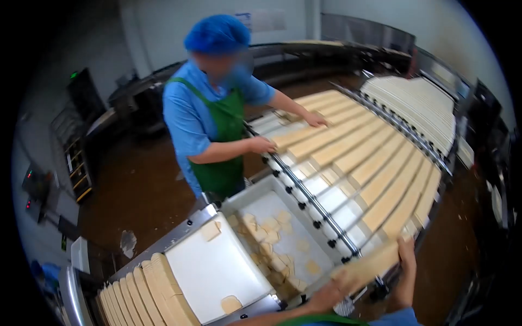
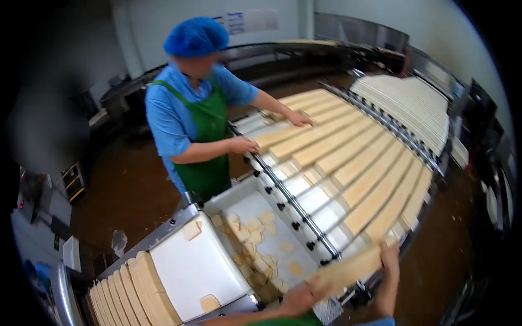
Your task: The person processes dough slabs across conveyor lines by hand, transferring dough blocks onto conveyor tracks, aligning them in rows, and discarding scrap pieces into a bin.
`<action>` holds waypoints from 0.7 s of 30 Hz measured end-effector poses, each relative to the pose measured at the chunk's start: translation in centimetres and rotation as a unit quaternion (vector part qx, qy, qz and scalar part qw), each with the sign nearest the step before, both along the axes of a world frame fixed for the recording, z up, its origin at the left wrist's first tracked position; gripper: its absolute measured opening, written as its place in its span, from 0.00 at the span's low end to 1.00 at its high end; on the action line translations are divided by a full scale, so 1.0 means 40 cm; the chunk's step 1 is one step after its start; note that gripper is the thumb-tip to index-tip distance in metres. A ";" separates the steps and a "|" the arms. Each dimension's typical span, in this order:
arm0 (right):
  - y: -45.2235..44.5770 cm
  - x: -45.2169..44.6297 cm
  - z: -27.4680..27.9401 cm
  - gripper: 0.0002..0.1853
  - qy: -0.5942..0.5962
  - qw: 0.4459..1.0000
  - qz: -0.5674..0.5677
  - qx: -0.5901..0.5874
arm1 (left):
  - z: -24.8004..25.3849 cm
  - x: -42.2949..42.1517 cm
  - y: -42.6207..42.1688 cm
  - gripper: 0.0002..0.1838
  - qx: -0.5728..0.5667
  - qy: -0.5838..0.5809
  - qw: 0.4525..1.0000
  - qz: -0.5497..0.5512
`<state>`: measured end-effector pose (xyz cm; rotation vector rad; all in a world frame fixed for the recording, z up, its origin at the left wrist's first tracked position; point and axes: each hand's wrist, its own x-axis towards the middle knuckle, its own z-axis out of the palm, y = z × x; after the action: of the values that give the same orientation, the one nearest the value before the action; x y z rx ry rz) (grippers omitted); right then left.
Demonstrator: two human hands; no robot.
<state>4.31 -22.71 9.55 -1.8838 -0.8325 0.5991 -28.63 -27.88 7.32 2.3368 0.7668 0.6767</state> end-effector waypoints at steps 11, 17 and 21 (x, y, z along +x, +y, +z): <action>0.090 0.257 -0.030 0.30 -0.221 0.899 0.107 -0.364 | -0.263 0.301 -0.072 0.28 -0.297 -0.115 0.938 -0.134; 0.096 0.273 -0.026 0.29 -0.215 0.912 0.090 -0.338 | -0.339 0.359 -0.065 0.27 -0.283 -0.121 0.945 -0.112; 0.115 0.293 -0.056 0.22 -0.265 0.909 0.033 -0.320 | -0.360 0.404 -0.042 0.28 -0.056 -0.105 0.989 -0.086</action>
<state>16.01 -18.12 7.30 -2.7006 -1.1409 0.4267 -12.49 -29.55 -7.08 2.1578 0.4911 0.7669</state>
